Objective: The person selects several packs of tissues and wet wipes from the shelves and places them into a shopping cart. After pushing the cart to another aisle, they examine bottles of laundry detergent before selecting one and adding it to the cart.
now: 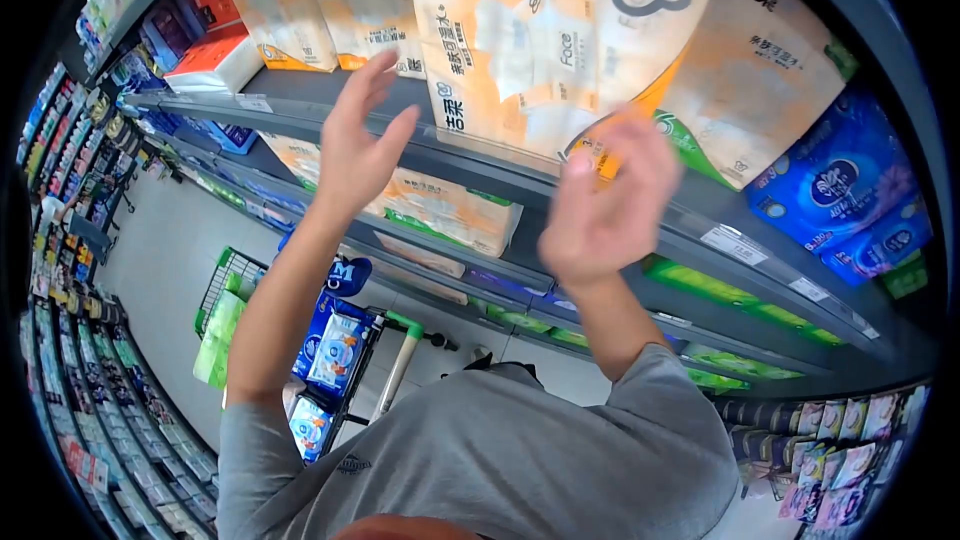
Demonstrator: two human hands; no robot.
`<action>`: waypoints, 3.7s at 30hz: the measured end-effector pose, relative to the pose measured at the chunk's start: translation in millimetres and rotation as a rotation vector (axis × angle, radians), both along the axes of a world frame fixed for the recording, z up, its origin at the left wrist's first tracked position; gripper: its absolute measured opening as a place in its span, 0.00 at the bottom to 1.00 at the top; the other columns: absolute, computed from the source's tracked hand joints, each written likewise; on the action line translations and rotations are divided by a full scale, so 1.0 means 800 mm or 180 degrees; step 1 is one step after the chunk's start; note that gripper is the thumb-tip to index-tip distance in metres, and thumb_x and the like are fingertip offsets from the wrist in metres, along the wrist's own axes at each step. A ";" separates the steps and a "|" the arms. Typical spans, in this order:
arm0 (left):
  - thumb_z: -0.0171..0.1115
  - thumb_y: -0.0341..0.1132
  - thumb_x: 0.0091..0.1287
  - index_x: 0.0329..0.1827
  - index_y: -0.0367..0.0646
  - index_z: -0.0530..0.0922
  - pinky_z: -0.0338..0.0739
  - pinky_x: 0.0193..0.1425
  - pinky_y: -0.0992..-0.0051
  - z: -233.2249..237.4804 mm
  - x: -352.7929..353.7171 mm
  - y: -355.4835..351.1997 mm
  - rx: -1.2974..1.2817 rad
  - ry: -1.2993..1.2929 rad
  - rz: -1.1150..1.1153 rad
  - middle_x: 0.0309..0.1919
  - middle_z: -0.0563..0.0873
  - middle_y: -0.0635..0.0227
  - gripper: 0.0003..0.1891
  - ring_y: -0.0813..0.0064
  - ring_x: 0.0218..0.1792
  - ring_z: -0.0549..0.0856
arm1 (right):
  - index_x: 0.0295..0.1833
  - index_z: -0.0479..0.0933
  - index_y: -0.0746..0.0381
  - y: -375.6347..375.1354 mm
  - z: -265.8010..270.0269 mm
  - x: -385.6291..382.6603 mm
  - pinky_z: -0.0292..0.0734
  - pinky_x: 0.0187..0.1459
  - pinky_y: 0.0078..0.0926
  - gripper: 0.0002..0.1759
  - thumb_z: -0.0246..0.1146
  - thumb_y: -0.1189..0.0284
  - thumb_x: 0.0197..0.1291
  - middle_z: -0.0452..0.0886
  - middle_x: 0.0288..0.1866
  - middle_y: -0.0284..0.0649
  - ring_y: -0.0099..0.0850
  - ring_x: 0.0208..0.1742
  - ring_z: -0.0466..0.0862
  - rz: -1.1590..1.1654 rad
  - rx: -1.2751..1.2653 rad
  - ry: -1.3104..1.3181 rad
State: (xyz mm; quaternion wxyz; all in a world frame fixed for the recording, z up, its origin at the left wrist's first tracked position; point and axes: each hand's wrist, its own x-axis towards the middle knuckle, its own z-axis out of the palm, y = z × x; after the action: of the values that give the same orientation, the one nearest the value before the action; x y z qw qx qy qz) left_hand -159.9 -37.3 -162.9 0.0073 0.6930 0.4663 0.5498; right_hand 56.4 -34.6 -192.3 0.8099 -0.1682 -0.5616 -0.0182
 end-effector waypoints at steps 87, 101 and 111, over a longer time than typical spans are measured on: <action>0.60 0.36 0.71 0.45 0.38 0.79 0.77 0.33 0.82 -0.401 -0.183 -0.645 -0.0627 -0.3652 0.4001 0.32 0.86 0.65 0.09 0.80 0.30 0.83 | 0.35 0.84 0.63 -0.091 -0.348 -0.229 0.76 0.49 0.37 0.07 0.65 0.71 0.54 0.85 0.38 0.48 0.47 0.45 0.82 0.1302 -0.2892 -0.3128; 0.61 0.28 0.68 0.44 0.34 0.82 0.78 0.38 0.80 -0.343 -0.111 -0.395 -0.2073 -0.2206 0.2258 0.32 0.88 0.63 0.07 0.79 0.32 0.86 | 0.40 0.83 0.65 -0.100 -0.324 -0.236 0.79 0.41 0.31 0.07 0.64 0.74 0.59 0.85 0.36 0.45 0.39 0.37 0.85 0.2599 -0.3162 -0.2766; 0.67 0.31 0.63 0.58 0.37 0.78 0.77 0.56 0.71 -0.223 -0.140 -0.194 -0.1781 -0.0553 0.1259 0.53 0.85 0.59 0.20 0.70 0.50 0.84 | 0.50 0.78 0.69 -0.011 -0.280 -0.057 0.77 0.45 0.27 0.16 0.69 0.77 0.57 0.82 0.43 0.43 0.32 0.42 0.83 0.0935 -0.2751 -0.1380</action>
State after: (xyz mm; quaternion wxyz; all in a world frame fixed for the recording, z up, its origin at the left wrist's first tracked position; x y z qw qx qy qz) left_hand -271.9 -192.4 -341.0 0.1299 0.5110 0.7217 0.4484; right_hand 10.9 -43.6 -415.9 0.5251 -0.3997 -0.6908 0.2955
